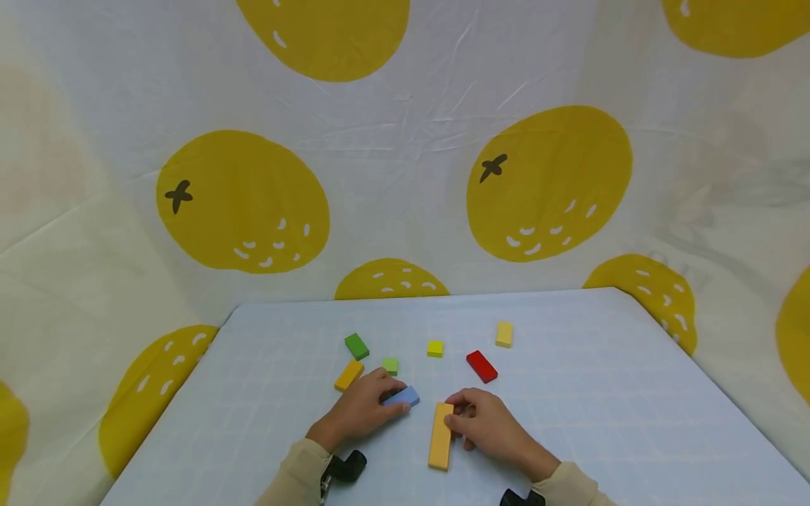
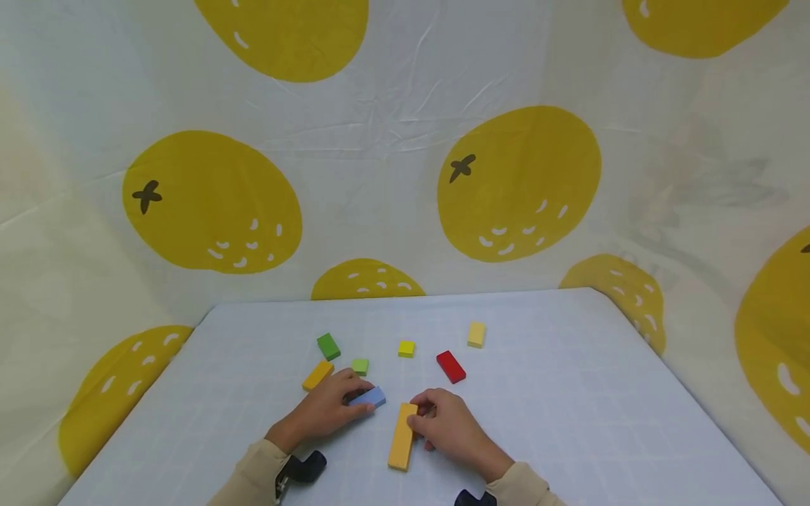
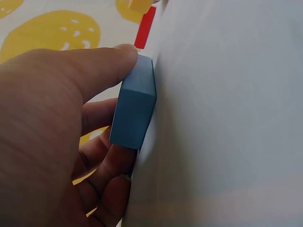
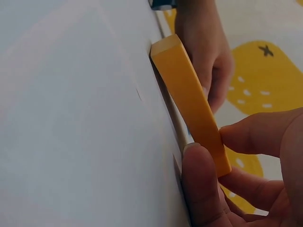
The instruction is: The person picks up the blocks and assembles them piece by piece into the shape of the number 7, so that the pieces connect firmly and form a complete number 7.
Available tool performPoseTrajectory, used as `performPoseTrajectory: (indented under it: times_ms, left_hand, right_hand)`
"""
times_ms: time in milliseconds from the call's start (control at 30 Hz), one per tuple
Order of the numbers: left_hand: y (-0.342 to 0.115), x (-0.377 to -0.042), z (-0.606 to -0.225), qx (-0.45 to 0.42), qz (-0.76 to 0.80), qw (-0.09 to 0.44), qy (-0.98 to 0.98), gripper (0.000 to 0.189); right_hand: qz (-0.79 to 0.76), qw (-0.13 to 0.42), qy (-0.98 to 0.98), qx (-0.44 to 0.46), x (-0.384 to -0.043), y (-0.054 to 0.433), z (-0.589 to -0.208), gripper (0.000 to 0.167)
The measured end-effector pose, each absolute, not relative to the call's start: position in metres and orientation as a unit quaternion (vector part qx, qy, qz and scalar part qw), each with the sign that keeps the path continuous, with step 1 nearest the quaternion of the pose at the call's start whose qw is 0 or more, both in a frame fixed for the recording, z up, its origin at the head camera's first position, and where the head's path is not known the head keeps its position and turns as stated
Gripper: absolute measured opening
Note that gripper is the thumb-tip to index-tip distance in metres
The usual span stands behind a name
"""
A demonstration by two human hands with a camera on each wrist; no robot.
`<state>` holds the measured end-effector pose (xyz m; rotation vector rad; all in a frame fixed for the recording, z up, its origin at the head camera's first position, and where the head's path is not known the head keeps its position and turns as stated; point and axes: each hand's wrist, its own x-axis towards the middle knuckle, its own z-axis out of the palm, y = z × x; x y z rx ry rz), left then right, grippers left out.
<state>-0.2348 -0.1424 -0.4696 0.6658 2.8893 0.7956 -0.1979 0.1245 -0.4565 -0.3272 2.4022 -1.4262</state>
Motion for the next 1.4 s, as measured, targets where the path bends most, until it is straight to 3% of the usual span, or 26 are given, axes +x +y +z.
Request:
performPoseTrajectory:
  times_ms: [1400]
  left_hand:
    - [-0.1364,-0.2295,-0.4647,0.198,0.278,-0.040,0.939,0.033]
  right_hand:
    - [-0.487,0.156,0.852,-0.113,-0.1952,0.1229,-0.4542,0.034]
